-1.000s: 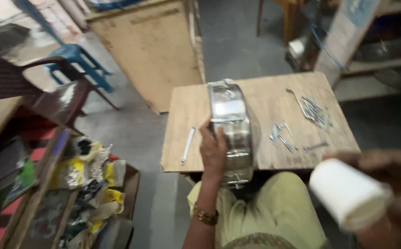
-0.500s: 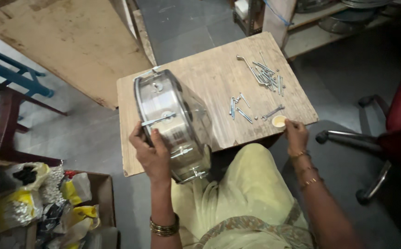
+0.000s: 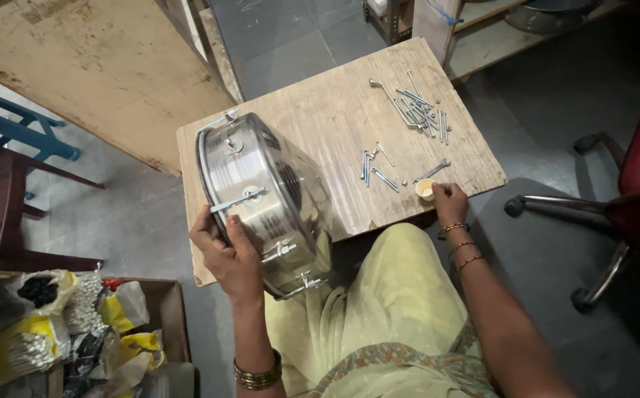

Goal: The person assembles a drum by hand at a wooden station, aligning components and handling multiple metal bolts.

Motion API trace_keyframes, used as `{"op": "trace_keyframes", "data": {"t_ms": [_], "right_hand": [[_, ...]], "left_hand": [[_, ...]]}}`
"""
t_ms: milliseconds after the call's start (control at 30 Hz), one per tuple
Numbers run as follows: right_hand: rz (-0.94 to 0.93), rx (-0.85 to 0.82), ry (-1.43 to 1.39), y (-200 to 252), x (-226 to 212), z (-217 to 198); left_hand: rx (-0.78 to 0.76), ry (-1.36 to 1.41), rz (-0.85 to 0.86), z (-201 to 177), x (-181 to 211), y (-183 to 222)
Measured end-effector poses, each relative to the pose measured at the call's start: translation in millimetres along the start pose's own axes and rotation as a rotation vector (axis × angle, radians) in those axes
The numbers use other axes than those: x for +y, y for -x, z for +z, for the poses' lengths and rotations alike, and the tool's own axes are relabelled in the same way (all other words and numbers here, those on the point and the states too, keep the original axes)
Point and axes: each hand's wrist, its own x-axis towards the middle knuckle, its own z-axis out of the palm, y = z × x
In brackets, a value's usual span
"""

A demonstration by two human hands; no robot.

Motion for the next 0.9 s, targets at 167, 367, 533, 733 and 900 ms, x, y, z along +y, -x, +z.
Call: {"op": "trace_keyframes", "data": {"t_ms": [167, 367, 533, 733, 900], "right_hand": [[-0.172, 0.058, 0.252, -7, -15, -11], [-0.174, 0.105, 0.162, 6, -50, -14], [-0.492, -0.064, -0.187, 45, -152, 16], [-0.859, -0.549, -0.242, 158, -315, 24], [-1.042, -0.612, -0.108, 185, -346, 49]], "left_hand": [[0.012, -0.073, -0.312, 6, 13, -3], [0.02, -0.069, -0.148, 12, 7, -2], [0.038, -0.045, -0.028, 16, 11, -1], [-0.005, 0.0, -0.206, 20, 23, -3], [-0.001, 0.012, -0.21, 24, 16, 0]]}}
